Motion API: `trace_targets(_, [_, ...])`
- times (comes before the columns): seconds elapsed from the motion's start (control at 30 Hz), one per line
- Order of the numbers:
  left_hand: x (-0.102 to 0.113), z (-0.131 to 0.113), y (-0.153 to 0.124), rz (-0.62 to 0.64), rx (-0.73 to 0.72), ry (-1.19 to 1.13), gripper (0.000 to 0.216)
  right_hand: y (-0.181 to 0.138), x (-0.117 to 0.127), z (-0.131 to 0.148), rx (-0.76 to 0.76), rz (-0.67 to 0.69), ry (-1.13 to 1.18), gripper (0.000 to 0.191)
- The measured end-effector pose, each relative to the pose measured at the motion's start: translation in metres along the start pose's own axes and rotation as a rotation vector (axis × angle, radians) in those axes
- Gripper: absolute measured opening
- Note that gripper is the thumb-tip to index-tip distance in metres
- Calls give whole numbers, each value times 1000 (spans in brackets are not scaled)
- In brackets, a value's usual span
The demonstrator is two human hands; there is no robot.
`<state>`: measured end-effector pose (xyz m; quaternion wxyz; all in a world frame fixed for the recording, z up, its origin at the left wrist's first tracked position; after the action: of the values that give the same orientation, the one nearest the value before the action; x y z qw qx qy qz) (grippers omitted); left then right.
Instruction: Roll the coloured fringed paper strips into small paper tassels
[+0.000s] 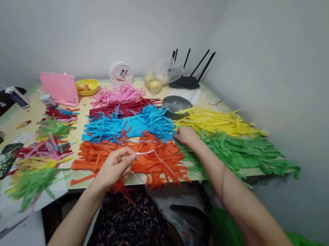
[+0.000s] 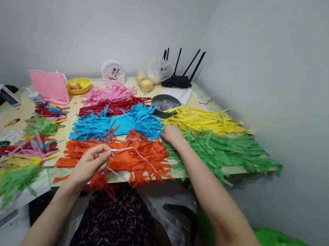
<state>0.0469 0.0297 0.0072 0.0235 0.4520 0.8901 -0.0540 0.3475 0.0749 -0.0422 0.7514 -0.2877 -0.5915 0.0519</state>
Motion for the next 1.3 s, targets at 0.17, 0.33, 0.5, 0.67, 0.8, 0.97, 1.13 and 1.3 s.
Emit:
trace_targets(0.17, [3,8,-6,-13,23,46,43,15,-12,-2,-15,25,-45,31])
trace_targets(0.33, [14,19,-11,-117,48,144,40,15,-12,-6,21,18,-82,26])
trace_targets(0.5, [15,25,-12,-138,82,176,41,13,-14,1,63,-37,-64,11])
trace_targets(0.67, [22,24,-18,-231,64,160,46,-1,5,-12,88,-206,51,12])
trace_targets(0.8, [28,30,-19,-272,78,-19,49,-38,15,-2,175,-347,224,22])
trace_targets(0.97, [14,27,-14,-263,-1,-182,44,-104,-13,85,832,-255,1019,25])
trace_targets(1.13, [5,32,-21,-226,-10,-306,40,-122,-58,149,892,189,1311,26])
trace_targets(1.3, [11,41,-36,-260,34,-240,44,-117,-80,165,885,375,1383,29])
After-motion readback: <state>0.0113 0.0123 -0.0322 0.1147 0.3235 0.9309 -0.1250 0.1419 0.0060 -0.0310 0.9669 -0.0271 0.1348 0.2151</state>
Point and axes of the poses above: each hand's wrist, its own y-axis towards the middle knuckle, its own x-axis out of the back of the hand, z = x × y, the point moved 4 cm from there along y, towards the middle knuckle, and after that the axes turned 13 degrees about z, right-handed, at the moved point
